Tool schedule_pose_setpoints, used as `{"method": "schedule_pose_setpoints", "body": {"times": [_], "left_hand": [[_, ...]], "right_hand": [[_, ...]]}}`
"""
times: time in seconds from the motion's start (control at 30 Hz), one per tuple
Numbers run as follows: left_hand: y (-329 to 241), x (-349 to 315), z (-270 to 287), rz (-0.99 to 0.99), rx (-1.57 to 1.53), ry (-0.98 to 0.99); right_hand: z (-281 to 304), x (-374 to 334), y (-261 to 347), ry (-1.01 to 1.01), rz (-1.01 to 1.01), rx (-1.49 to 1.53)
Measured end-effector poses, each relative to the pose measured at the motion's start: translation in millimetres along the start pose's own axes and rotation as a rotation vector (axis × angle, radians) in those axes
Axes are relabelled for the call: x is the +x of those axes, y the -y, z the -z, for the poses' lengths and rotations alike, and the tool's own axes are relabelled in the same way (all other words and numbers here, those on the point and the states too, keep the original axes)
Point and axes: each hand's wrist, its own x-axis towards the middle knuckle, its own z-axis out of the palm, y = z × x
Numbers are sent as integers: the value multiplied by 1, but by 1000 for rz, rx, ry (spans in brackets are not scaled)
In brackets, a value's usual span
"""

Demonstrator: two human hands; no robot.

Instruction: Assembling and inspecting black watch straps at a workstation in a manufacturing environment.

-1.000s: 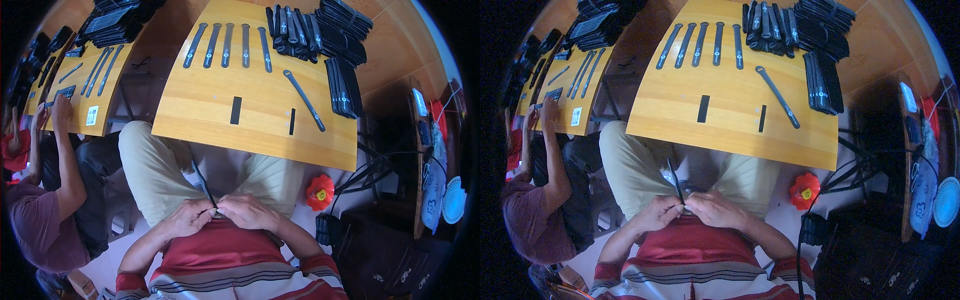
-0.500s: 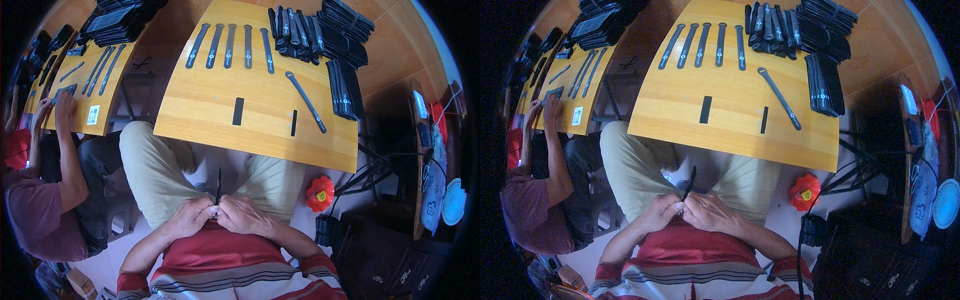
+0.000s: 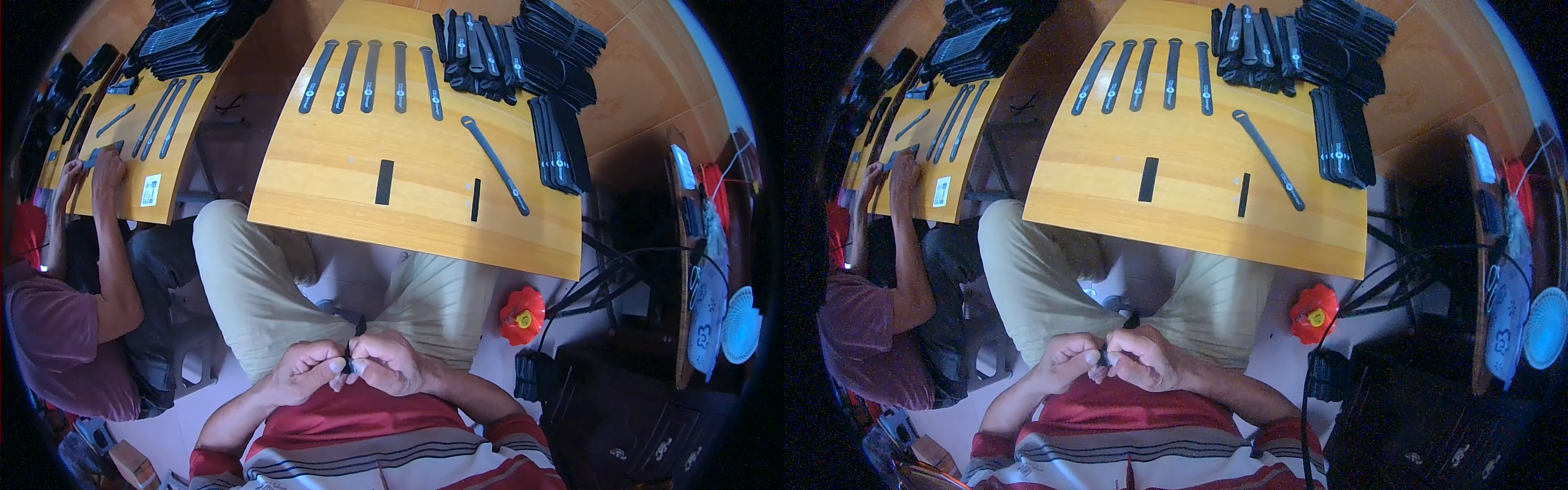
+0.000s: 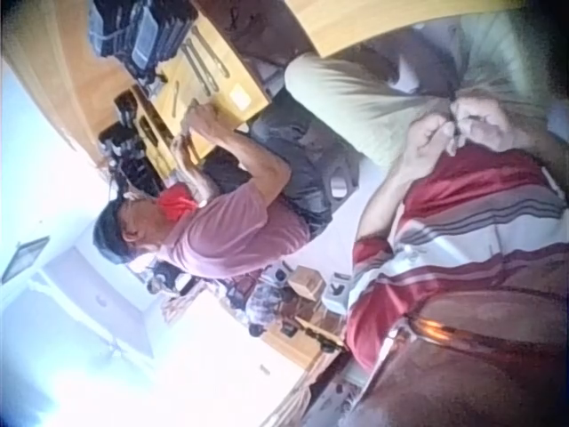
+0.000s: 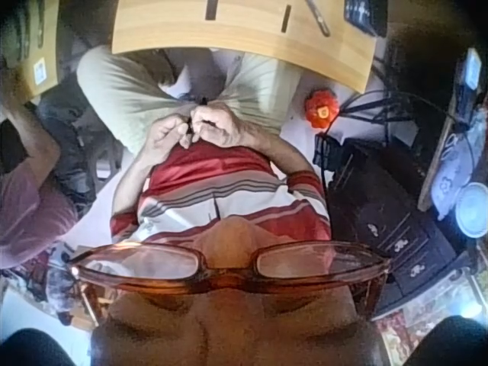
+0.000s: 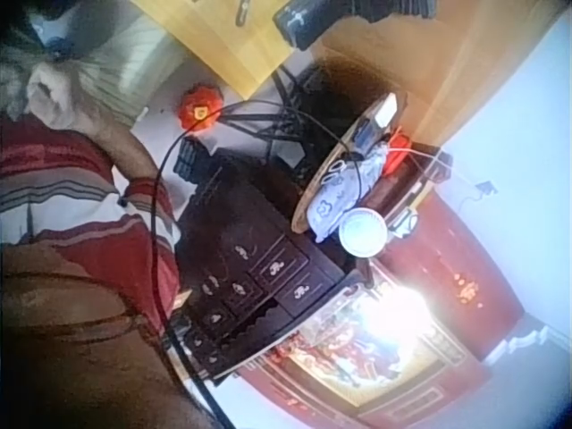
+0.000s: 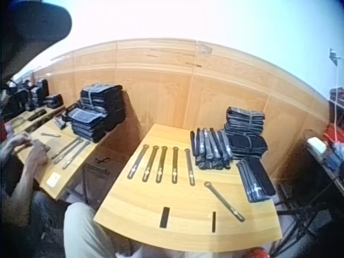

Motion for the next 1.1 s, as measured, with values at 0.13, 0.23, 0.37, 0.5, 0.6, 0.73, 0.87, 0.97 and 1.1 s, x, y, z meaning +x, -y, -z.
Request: {"method": "schedule_pose_setpoints", "body": {"times": [0.13,0.23,0.37,0.5,0.6,0.73,0.87,0.97,1.1], "left_hand": [[-3,4,5,-45,3,-25],[-5,6,9,-52,116,-27],[-3,8,9,-14,187,3],[4,8,10,-5,184,-13],[7,7,9,5,101,-16],[6,10,11,62,-6,-34],[0,19,13,10,28,-28],[0,24,16,-25,40,-12],[3,24,19,-16,35,-2]], "right_hand": [[5,11,6,10,-6,18],[9,13,6,23,16,-89],[7,8,3,-18,-83,51],[5,6,-4,-37,-77,82],[5,-1,-15,-7,-212,220],[9,0,-15,-42,-286,434],[14,6,-16,-95,-190,327],[16,14,-14,-105,-148,306],[14,14,-15,-122,-170,288]]}}
